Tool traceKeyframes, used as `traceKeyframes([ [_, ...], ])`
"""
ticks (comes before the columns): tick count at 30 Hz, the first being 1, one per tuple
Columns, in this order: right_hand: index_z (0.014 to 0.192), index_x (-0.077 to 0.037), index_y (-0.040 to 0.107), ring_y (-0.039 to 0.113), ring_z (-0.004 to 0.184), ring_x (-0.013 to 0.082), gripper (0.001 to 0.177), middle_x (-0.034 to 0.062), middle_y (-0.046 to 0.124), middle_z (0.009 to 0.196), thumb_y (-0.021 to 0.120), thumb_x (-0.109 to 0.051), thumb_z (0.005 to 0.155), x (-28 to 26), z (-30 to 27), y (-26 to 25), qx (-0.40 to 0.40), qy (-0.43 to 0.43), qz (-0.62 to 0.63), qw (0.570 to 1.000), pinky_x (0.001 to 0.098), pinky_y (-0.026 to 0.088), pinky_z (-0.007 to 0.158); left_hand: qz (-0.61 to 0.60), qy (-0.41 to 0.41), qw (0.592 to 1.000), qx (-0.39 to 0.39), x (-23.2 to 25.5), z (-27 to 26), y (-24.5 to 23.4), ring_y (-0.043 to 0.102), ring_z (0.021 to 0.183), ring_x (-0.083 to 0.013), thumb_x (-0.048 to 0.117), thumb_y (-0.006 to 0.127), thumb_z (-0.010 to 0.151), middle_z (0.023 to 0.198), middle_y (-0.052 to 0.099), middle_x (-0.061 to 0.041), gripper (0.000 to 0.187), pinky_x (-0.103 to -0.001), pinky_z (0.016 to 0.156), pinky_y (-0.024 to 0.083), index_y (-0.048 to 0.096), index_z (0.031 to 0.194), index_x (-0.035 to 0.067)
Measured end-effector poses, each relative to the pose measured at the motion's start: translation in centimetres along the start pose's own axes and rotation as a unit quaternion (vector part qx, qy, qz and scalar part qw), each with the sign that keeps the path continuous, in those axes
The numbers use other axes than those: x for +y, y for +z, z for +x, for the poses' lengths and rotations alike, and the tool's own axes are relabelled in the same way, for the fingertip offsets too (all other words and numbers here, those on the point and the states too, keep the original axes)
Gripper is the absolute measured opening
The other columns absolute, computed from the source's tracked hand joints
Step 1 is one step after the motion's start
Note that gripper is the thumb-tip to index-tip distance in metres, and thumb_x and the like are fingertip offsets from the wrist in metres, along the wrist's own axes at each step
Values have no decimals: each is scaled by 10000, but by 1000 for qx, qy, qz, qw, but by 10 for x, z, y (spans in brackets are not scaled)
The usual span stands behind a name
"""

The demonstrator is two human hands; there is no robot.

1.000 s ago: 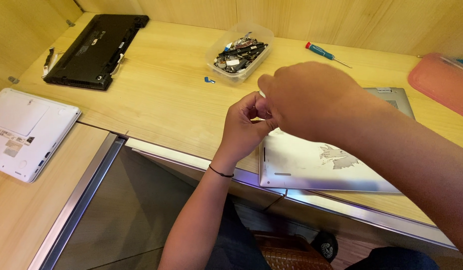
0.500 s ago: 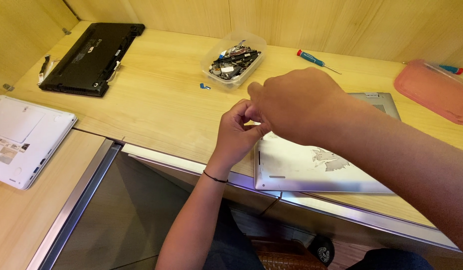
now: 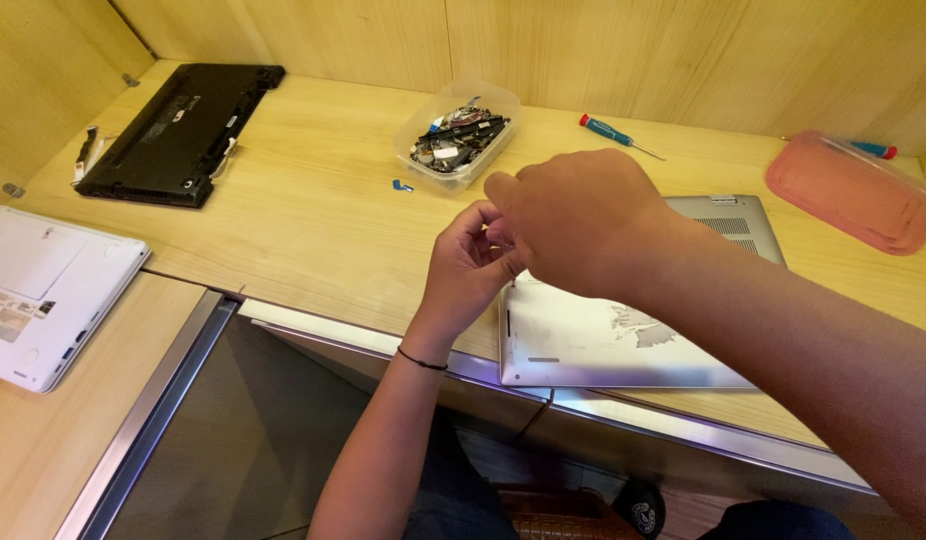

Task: Using a screwdriver to remove screws from the bottom panel of a laptop and prying the panel open.

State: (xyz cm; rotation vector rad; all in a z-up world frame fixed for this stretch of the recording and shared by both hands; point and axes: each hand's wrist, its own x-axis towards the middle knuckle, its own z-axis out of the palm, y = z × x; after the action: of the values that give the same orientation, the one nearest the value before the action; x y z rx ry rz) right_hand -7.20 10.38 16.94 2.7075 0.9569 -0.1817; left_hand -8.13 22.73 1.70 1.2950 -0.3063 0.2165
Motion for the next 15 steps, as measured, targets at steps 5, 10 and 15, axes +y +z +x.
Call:
traceKeyframes([
  [5, 1071, -259, 540, 534, 958, 226, 366, -42, 535, 1023, 623, -103, 752, 2, -3, 9, 20, -97, 5, 995, 442, 496, 590, 0, 1, 999, -36, -12, -3, -6, 530, 760, -106, 107, 670, 876, 840, 604, -29, 119, -239, 648, 446, 603, 942, 34],
  [10, 1138, -241, 537, 621, 859, 329, 243, 23, 525, 1013, 467, -366, 941, -15, -7, 6, -14, 0, 89, 996, 474, 496, 615, 165, 47, 981, 91, 2, -3, 9, 413, 662, -46, 45, 602, 704, 698, 507, 59, 157, -214, 563, 361, 489, 773, 130],
  [15, 963, -99, 580, 633, 817, 414, 146, 103, 554, 889, 570, -215, 876, 12, -3, 24, 138, -50, 172, 974, 515, 526, 691, 67, 116, 989, 63, -15, -5, -7, 613, 870, -135, 123, 657, 889, 869, 611, -73, 122, -302, 840, 519, 584, 951, 48],
])
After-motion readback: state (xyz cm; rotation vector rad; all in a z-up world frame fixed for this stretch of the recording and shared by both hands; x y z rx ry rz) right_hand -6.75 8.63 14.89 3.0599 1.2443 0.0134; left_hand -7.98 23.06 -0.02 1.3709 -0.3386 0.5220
